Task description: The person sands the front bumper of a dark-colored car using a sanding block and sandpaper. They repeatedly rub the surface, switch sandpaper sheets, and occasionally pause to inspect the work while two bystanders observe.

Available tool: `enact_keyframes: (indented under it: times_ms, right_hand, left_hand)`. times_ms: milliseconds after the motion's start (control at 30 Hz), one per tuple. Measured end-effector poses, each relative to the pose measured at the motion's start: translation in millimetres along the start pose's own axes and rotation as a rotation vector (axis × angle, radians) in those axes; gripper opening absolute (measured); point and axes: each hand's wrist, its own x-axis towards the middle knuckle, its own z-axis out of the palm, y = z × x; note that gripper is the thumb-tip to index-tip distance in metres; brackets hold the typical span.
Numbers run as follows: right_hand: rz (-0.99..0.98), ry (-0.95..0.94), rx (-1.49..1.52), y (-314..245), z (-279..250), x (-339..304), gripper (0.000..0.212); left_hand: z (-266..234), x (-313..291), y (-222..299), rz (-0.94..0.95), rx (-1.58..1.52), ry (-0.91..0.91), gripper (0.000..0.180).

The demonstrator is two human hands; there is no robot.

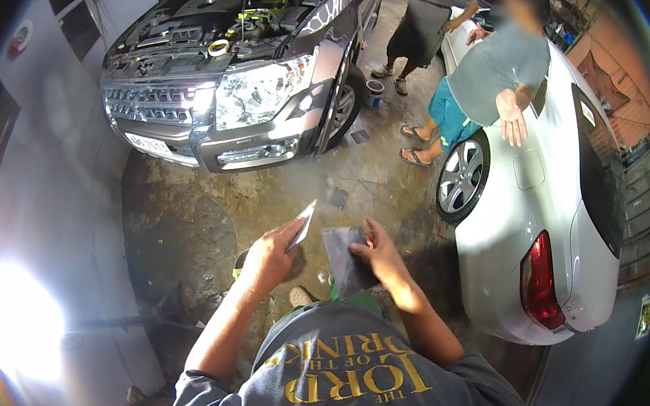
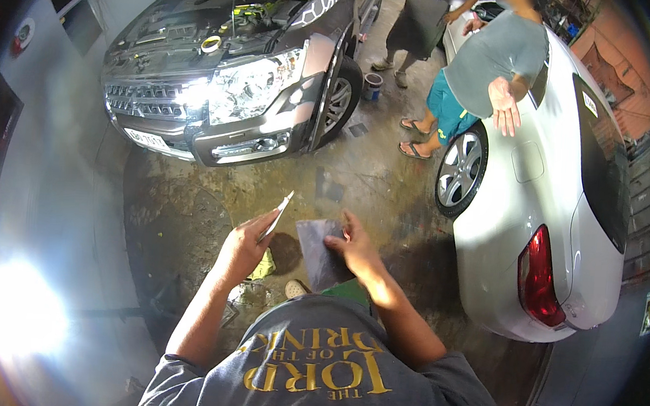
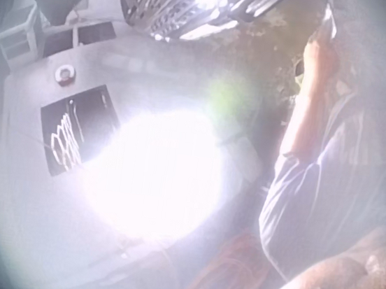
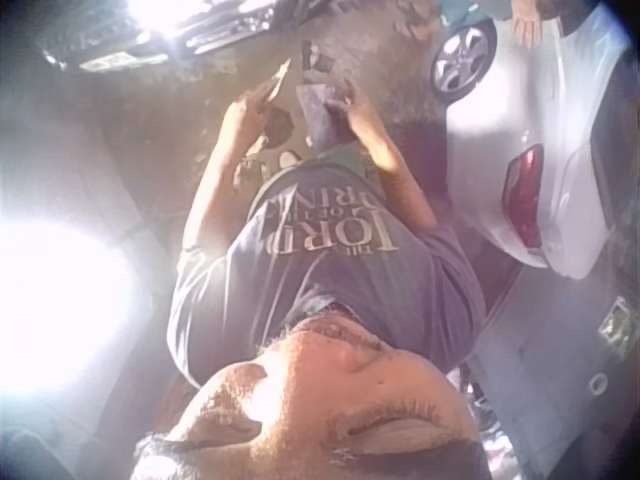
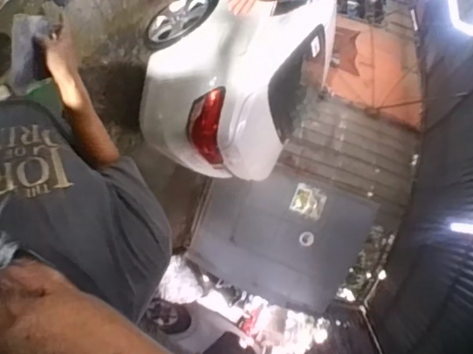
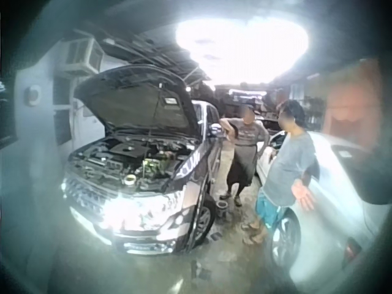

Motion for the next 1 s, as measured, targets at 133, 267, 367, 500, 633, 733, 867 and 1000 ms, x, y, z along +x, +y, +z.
enact_keyframes:
  times_ms: [133, 267, 367, 500, 633, 733, 867, 1000]
  right_hand:
    - [-0.070, -0.053, 0.071, -16, -35, -10, 0.036]
    - [-0.571, 0.057, -0.547, -51, -18, -41, 0.012]
    - [-0.902, -0.032, -0.722, -54, -10, -47, 0.016]
    - [-0.916, -0.014, -0.820, -21, -7, -29, 0.023]
    - [-0.693, 0.080, -0.858, 19, -22, 4, 0.020]
    - [-0.578, 0.114, -0.632, 9, -37, -2, 0.019]
    - [-0.302, 0.096, -0.266, 14, -67, -16, 0.028]
    - [-0.010, 0.365, -0.213, 198, -127, -32, 0.023]
  left_hand:
    - [2, 5, -30, 0.169, 0.219, 0.001, 0.047]
    - [6, 11, -48, 0.296, 0.352, -0.053, 0.032]
    - [7, 14, -35, 0.370, 0.374, -0.095, 0.029]
    - [7, 11, -12, 0.481, 0.386, -0.099, 0.030]
    - [10, -5, -3, 0.393, 0.264, -0.089, 0.035]
    - [7, -16, 7, 0.223, 0.151, 0.044, 0.039]
    - [31, -41, -17, -0.019, 0.034, 0.143, 0.042]
    - [88, -53, 15, -0.196, -0.250, 0.207, 0.048]
